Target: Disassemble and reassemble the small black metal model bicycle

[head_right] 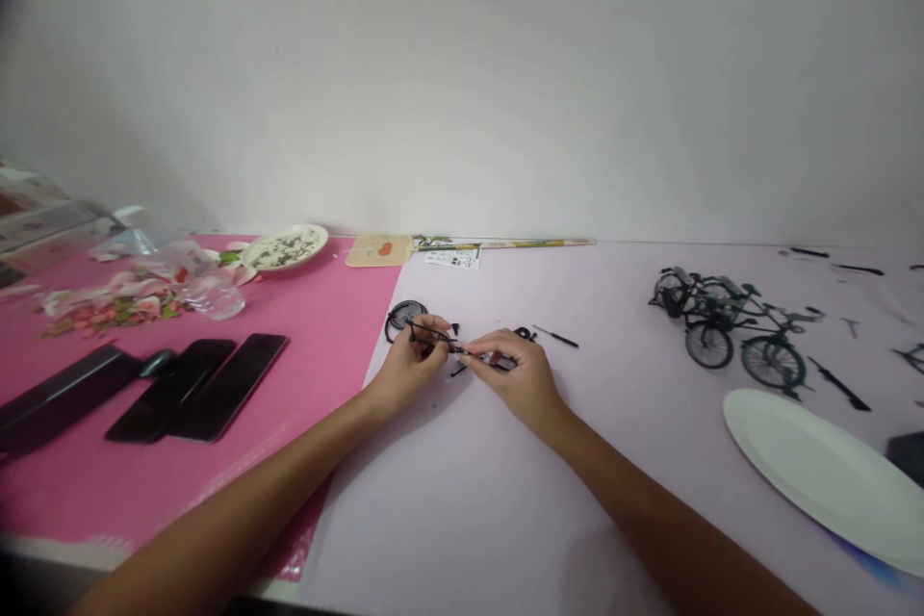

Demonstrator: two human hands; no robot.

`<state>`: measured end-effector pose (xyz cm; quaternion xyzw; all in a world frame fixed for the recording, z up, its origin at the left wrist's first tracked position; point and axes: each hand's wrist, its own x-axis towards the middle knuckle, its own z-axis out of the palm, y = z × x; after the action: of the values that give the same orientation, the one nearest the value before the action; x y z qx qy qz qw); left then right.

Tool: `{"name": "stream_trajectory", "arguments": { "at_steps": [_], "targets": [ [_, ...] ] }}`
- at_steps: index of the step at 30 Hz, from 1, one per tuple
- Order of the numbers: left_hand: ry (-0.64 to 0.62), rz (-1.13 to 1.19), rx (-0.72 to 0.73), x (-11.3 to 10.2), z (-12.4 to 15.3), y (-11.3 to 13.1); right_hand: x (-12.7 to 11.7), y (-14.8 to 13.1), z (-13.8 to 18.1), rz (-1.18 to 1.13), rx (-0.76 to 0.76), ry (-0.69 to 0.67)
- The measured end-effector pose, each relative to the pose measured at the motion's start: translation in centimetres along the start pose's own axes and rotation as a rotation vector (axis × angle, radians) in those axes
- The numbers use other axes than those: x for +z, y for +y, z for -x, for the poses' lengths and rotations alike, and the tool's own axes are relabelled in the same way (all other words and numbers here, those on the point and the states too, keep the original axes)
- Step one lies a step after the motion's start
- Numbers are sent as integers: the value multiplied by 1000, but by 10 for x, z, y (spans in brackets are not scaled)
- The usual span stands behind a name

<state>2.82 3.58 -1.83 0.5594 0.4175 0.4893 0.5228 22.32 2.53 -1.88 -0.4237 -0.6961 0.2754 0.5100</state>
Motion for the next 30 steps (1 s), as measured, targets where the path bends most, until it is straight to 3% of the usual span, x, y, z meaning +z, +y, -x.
{"name": "stream_trajectory", "arguments": {
  "at_steps": [10, 19, 24, 30],
  "targets": [
    [52, -130, 92, 0, 0, 7, -3, -11, -1, 159, -61, 41],
    [-24, -318, 158, 1, 7, 11, -3, -21, 0, 162, -231, 9],
    [-83, -384, 260, -2, 5, 9, -5, -20, -2, 161, -196, 67],
    [-126, -473, 266, -4, 1, 6, -5, -16, -1, 148, -104, 140]
  ]
}}
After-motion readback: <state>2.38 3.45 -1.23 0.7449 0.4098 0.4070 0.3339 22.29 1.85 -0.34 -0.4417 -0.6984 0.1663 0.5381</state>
